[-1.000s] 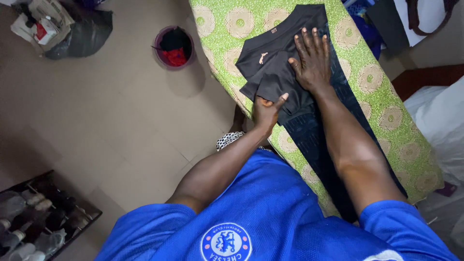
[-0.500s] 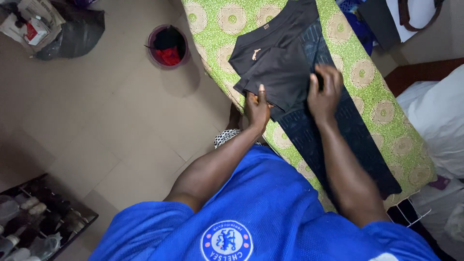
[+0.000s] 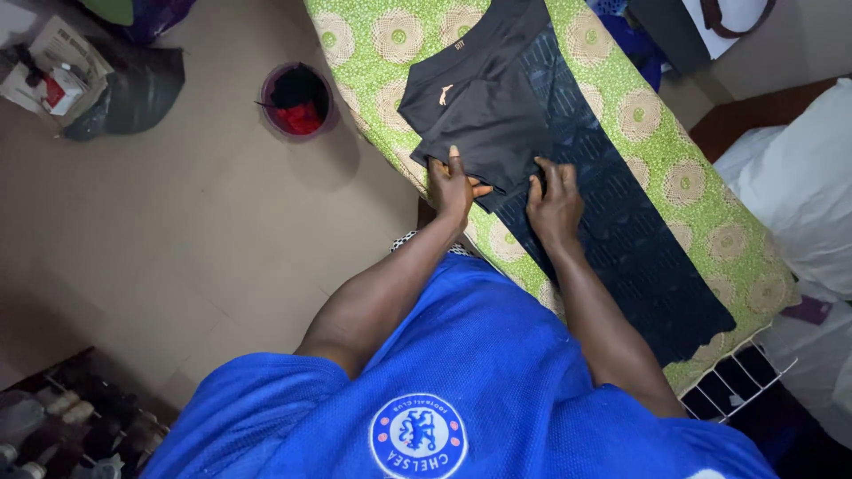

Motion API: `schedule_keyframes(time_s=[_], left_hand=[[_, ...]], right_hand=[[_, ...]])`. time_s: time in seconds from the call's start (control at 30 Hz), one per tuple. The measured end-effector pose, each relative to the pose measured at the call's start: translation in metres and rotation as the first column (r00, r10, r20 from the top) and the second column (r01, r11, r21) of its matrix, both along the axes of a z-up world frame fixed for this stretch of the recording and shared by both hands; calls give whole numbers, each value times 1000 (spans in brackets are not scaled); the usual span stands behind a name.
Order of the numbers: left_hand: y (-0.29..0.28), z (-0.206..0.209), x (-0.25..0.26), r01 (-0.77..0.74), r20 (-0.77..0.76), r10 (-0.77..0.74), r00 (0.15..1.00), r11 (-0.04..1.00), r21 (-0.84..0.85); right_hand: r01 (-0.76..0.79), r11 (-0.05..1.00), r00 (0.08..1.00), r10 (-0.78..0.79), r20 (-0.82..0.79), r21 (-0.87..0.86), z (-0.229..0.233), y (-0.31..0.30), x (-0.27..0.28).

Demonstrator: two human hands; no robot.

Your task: The person folds a black jersey on an ironing board by tucking the sides and sleeves inward and folding the bottom up. They then move the folded garment onto a bed and smooth the fabric.

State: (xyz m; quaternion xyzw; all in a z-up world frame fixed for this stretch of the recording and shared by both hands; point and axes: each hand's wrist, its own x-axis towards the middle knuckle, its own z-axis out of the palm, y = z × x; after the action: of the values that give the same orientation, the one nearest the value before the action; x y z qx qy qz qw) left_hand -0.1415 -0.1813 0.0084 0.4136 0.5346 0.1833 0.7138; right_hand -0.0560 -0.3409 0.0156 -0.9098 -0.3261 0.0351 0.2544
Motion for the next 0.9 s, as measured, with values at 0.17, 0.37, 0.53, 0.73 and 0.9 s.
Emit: schedule_keyframes(time_s=[0.17, 0.37, 0.53, 0.73, 0.9], left_hand=[[2, -6, -4, -25, 6, 25, 1000, 997, -74], [3, -21, -8, 12, -1, -12, 1000, 996, -90], [3, -2, -11, -23, 42, 27, 999, 996, -91], [-4, -18, -15, 58, 168, -56, 984, 998, -10], [8, -16, -20, 191, -95, -166, 982, 883, 429]], right_hand=[[67, 981, 996, -54, -75, 181, -24, -12, 4], [50, 975, 989, -19, -144, 216, -23, -20, 4], [17, 981, 997, -3, -71, 192, -25, -19, 4], [50, 981, 997, -38, -72, 187, -24, -17, 1], [5, 982, 998, -16, 58, 190, -34, -17, 0]])
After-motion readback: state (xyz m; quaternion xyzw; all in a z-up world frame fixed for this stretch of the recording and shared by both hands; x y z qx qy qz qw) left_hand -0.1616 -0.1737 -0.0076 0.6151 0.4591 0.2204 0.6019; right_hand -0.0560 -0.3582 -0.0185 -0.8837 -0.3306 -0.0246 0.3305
